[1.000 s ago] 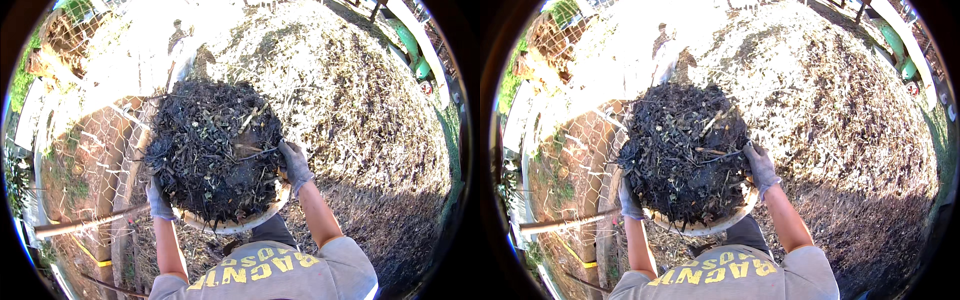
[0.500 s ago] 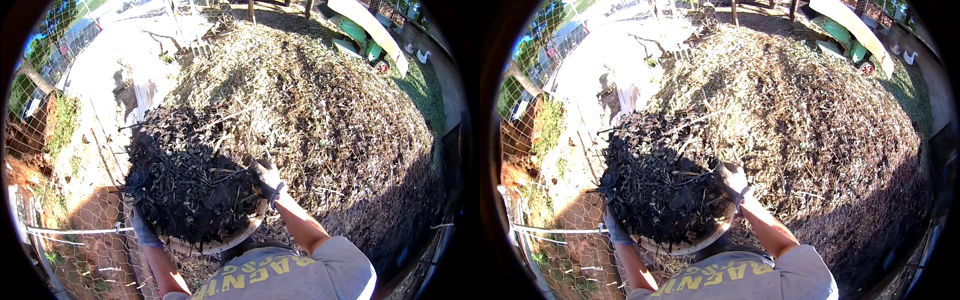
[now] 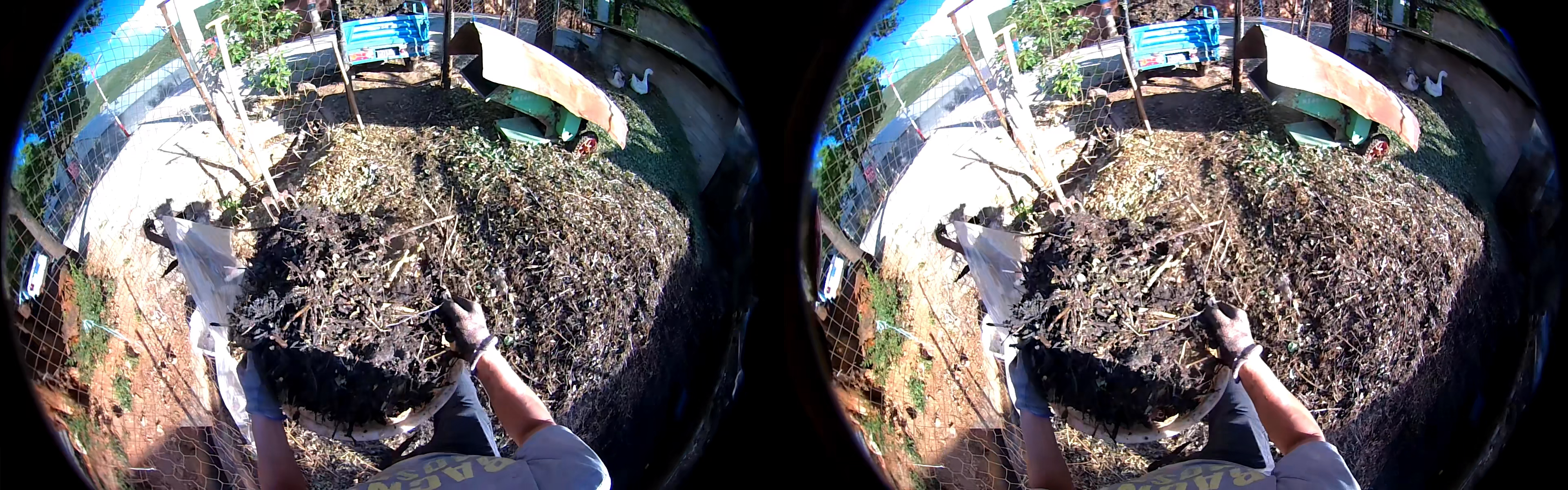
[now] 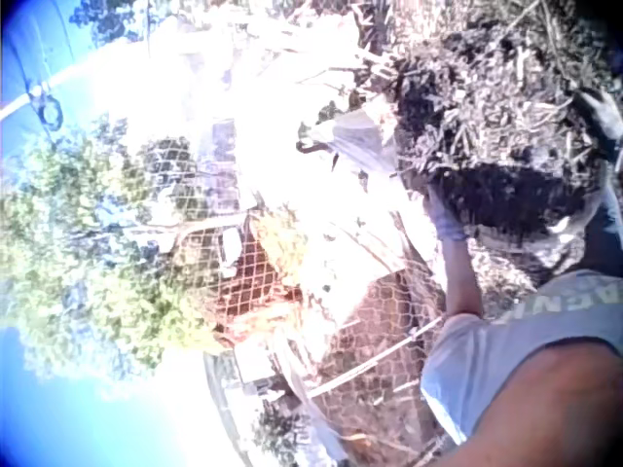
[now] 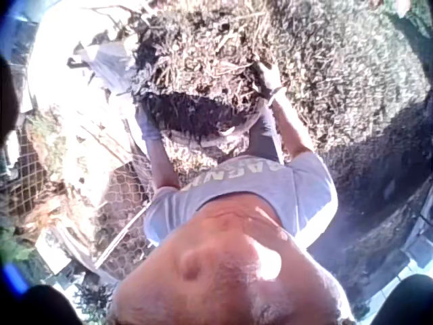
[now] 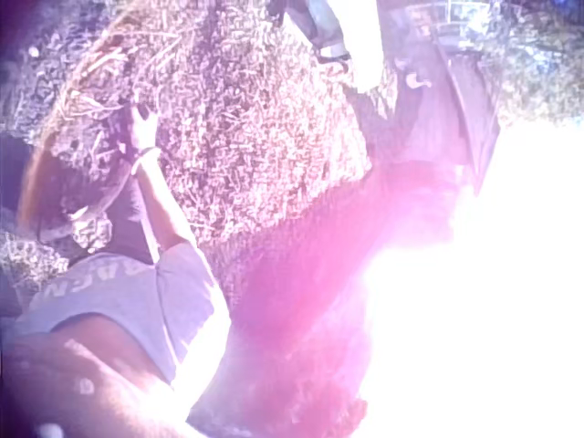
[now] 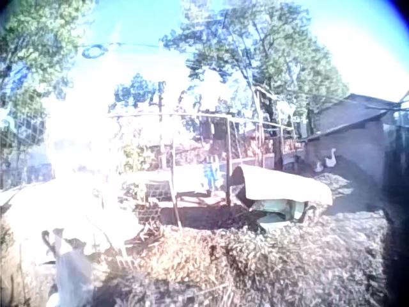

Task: The person uses a pitchfork to scoop compost from a pile into a white bucket, then carries the bucket to a blue wheelbarrow and dumps the contents. The person repeats this process multiple times.

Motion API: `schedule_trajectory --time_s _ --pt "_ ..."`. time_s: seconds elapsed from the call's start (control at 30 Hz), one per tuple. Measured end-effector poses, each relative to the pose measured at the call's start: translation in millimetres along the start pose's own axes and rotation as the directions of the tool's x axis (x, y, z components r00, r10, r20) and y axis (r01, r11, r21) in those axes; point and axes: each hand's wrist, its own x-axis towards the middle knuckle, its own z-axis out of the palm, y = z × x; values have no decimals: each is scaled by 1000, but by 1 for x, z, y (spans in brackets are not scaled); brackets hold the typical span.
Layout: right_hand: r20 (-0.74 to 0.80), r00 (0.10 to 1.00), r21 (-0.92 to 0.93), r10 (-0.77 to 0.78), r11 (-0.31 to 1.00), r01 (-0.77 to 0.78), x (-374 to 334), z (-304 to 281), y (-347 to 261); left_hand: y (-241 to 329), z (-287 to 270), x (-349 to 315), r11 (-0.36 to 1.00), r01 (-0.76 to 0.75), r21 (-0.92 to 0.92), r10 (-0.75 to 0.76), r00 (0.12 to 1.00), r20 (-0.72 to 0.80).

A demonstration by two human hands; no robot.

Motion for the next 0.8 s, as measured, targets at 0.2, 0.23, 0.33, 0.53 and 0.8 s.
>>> schedule_trajectory --time_s 0.2,0.23,0.33,0.53,0.8 --pt "53 965 -275 -256 925 261 158 -58 -93 44 174 104 992 -97 85 104 991 -79" --pt "44 993 -205 -110 972 117 180 -67 -117 81 224 94 997 -20 74 25 997 -70" --pt "-73 968 209 239 953 -220 222 -44 -225 128 274 133 989 13 149 3 994 -105" --pt "142 989 -206 33 979 -3 383 -30 -369 225 405 246 873 -299 386 279 954 110" --pt "-24 927 -143 -375 919 368 624 -20 -515 327 622 440 974 -180 139 175 984 42"
